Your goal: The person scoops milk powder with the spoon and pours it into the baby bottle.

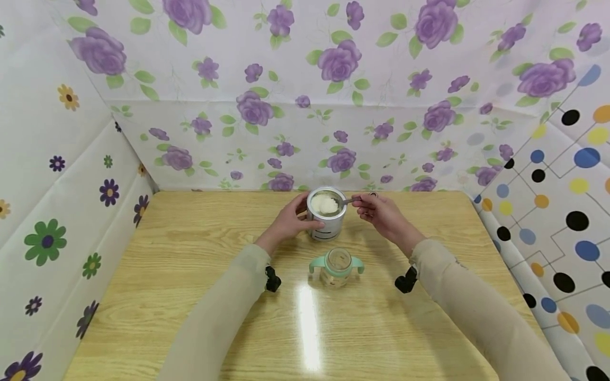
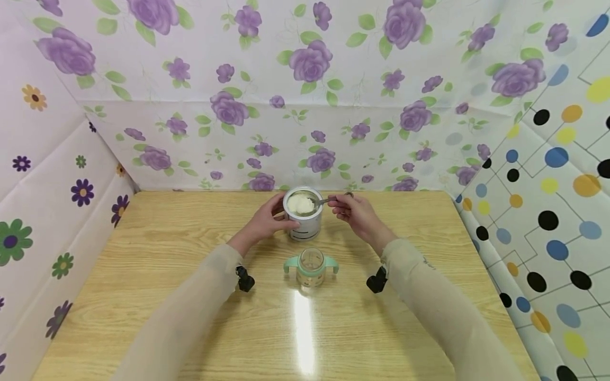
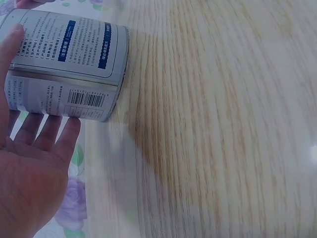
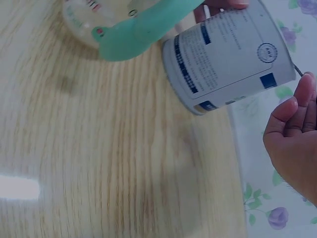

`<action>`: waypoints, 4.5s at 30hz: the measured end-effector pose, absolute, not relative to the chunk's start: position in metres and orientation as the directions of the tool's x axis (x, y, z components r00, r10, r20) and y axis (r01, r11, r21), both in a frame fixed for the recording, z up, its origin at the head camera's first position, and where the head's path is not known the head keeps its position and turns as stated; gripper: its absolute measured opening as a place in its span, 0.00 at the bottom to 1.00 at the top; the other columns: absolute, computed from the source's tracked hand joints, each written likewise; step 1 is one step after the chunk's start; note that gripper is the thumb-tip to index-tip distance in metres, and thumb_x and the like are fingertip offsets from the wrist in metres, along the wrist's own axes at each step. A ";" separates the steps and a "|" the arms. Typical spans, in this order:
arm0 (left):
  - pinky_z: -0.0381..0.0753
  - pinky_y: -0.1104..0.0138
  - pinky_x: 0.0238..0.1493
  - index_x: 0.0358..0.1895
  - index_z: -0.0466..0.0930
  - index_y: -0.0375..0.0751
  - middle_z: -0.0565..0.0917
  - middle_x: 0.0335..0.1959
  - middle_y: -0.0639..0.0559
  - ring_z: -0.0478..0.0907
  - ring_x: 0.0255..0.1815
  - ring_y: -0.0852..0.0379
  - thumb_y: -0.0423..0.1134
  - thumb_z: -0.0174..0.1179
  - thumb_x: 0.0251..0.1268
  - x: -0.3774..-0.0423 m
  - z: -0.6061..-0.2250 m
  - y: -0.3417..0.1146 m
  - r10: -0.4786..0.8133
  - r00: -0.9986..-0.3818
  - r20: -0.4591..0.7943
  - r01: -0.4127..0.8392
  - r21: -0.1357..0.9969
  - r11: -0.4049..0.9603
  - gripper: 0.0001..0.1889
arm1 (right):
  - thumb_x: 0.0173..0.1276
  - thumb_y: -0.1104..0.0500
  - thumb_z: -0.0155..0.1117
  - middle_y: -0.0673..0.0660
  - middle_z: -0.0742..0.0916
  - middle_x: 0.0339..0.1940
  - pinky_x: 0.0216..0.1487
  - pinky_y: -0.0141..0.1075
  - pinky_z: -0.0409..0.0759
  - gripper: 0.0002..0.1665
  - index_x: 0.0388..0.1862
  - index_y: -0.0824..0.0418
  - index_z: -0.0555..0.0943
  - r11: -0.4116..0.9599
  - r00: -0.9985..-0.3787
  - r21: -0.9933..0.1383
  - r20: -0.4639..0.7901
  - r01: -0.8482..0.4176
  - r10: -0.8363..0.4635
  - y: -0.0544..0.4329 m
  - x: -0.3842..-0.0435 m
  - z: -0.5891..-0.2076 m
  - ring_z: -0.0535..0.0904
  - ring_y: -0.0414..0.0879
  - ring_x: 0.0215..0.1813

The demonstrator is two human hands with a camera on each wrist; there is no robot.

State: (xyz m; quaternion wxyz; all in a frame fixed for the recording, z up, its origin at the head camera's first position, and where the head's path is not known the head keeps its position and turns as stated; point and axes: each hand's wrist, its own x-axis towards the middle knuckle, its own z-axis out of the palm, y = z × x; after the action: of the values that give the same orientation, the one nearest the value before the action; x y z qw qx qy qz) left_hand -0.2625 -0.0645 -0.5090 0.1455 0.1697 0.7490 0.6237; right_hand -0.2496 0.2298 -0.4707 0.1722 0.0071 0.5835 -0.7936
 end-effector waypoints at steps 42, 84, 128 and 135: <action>0.70 0.51 0.79 0.85 0.61 0.52 0.71 0.79 0.48 0.68 0.80 0.45 0.40 0.82 0.60 -0.265 -0.509 -0.068 0.450 -0.893 -0.007 0.084 0.980 0.182 0.51 | 0.91 0.58 0.47 0.52 0.92 0.38 0.45 0.33 0.84 0.20 0.51 0.61 0.88 -0.462 -0.922 -0.809 -0.243 0.364 -0.301 0.227 -0.247 -0.480 0.86 0.41 0.37; 0.69 0.49 0.80 0.86 0.58 0.54 0.65 0.83 0.44 0.64 0.83 0.45 0.45 0.76 0.68 -0.225 -0.453 -0.113 0.537 -0.843 -0.022 0.187 0.925 0.332 0.47 | 0.91 0.58 0.45 0.54 0.93 0.41 0.50 0.35 0.83 0.22 0.52 0.62 0.88 -0.554 -0.925 -0.756 -0.181 0.349 -0.335 0.250 -0.219 -0.444 0.86 0.44 0.40; 0.76 0.59 0.71 0.70 0.78 0.64 0.83 0.62 0.70 0.79 0.63 0.65 0.52 0.85 0.54 -0.156 -0.518 -0.043 0.597 -0.801 0.043 0.263 0.921 0.287 0.38 | 0.90 0.58 0.48 0.51 0.93 0.43 0.52 0.32 0.87 0.21 0.56 0.62 0.89 -0.255 -0.868 -0.916 -0.164 0.310 -0.469 0.259 -0.135 -0.448 0.87 0.40 0.43; 0.77 0.59 0.70 0.70 0.79 0.65 0.83 0.63 0.70 0.79 0.64 0.64 0.51 0.85 0.54 -0.156 -0.519 -0.043 0.590 -0.806 0.049 0.261 0.923 0.281 0.38 | 0.89 0.57 0.52 0.51 0.92 0.43 0.52 0.34 0.87 0.22 0.62 0.73 0.83 -0.069 -0.876 -0.982 -0.121 0.173 -0.467 0.257 -0.140 -0.443 0.86 0.41 0.45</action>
State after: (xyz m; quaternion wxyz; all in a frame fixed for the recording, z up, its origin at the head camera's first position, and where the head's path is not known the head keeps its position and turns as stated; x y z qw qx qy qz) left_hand -0.1555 -0.0429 -0.5189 0.1534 0.2708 0.7855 0.5349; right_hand -0.1398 0.2569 -0.4433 0.2215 -0.1138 0.6453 -0.7222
